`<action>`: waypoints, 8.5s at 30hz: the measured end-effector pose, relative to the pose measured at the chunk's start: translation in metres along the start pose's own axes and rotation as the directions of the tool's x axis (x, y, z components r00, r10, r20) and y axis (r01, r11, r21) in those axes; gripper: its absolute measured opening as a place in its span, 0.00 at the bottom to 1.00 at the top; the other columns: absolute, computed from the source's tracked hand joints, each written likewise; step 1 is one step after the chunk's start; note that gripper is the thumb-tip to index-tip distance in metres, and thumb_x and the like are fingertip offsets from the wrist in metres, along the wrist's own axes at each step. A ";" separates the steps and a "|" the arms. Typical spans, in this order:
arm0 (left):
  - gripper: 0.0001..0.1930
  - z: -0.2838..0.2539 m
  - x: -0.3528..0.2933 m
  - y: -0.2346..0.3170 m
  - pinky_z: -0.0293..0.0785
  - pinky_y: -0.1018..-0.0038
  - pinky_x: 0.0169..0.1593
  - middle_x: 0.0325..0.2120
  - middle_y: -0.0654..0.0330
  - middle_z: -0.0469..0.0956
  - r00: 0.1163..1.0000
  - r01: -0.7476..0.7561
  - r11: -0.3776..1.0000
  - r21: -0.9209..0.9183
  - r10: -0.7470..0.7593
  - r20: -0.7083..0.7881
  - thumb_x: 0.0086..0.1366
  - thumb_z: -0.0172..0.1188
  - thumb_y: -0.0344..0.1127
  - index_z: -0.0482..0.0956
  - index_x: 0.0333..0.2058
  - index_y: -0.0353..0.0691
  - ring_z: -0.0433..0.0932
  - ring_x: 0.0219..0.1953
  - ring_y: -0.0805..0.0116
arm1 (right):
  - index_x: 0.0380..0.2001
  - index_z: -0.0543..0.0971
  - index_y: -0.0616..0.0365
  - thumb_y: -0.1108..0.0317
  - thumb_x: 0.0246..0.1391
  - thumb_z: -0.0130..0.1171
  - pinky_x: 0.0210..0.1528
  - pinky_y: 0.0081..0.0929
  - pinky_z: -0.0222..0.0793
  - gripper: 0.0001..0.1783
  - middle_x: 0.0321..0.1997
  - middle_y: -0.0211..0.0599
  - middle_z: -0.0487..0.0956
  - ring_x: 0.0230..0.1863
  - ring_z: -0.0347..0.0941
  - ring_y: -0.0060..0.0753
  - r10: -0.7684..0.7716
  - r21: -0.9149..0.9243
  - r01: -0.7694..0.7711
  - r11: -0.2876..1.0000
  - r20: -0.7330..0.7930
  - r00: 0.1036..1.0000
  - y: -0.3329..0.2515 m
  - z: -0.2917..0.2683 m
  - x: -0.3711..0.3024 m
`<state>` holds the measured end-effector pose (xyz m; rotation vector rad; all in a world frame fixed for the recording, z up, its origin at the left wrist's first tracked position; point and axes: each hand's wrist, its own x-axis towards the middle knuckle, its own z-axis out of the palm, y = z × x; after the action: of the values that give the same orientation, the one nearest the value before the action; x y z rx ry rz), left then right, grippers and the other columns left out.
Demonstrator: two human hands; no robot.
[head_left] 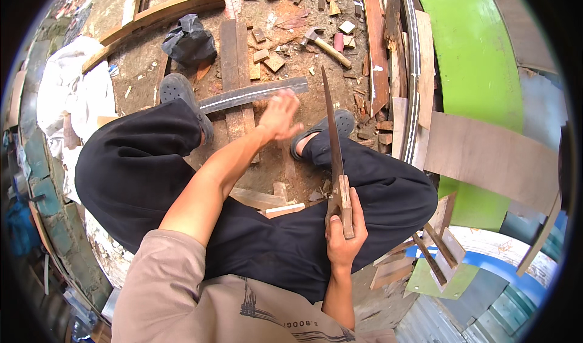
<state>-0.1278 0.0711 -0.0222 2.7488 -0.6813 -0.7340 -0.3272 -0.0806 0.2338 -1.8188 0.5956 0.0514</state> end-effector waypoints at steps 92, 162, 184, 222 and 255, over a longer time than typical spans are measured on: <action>0.25 0.002 -0.008 -0.118 0.78 0.59 0.52 0.56 0.38 0.71 0.953 0.302 0.953 0.034 -0.302 -0.020 0.68 0.47 0.29 0.65 0.63 0.35 0.77 0.53 0.45 | 0.66 0.63 0.64 0.66 0.58 0.53 0.40 0.52 0.73 0.33 0.31 0.70 0.79 0.31 0.78 0.68 -0.025 -0.401 0.237 0.885 0.467 0.884 -0.048 0.132 0.056; 0.46 0.013 -0.038 -0.122 0.59 0.56 0.69 0.72 0.44 0.41 0.933 0.359 0.895 -0.266 -0.333 0.137 0.59 0.64 0.48 0.49 0.71 0.48 0.50 0.71 0.40 | 0.51 0.70 0.64 0.63 0.58 0.62 0.41 0.43 0.72 0.23 0.33 0.54 0.81 0.36 0.80 0.55 0.037 -0.420 0.100 0.902 0.305 0.952 -0.017 0.110 0.062; 0.54 -0.026 -0.030 -0.108 0.43 0.46 0.72 0.75 0.60 0.34 0.824 0.492 0.838 -0.236 -0.360 0.438 0.60 0.64 0.57 0.33 0.73 0.59 0.42 0.75 0.57 | 0.64 0.68 0.57 0.72 0.54 0.56 0.56 0.36 0.70 0.32 0.56 0.59 0.77 0.58 0.74 0.57 -0.006 -0.349 0.180 0.920 0.446 0.895 -0.014 0.160 0.127; 0.54 -0.027 -0.028 -0.104 0.38 0.44 0.72 0.75 0.60 0.32 0.811 0.513 0.831 -0.216 -0.386 0.439 0.58 0.61 0.60 0.34 0.73 0.58 0.41 0.75 0.57 | 0.65 0.67 0.55 0.75 0.49 0.54 0.51 0.38 0.73 0.36 0.49 0.60 0.79 0.49 0.78 0.60 0.056 -0.382 0.136 0.914 0.451 0.891 -0.012 0.150 0.117; 0.53 -0.021 -0.022 -0.103 0.38 0.45 0.72 0.75 0.60 0.34 0.829 0.512 0.829 -0.224 -0.410 0.380 0.57 0.62 0.56 0.37 0.73 0.58 0.43 0.75 0.55 | 0.73 0.48 0.51 0.76 0.50 0.55 0.36 0.51 0.74 0.48 0.27 0.65 0.79 0.30 0.77 0.69 0.082 -0.413 0.176 0.894 0.536 0.840 0.000 0.153 0.025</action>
<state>-0.0948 0.1736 -0.0277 2.5239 0.0941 -1.2851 -0.2658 0.0483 0.1741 -2.1346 0.1249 0.7054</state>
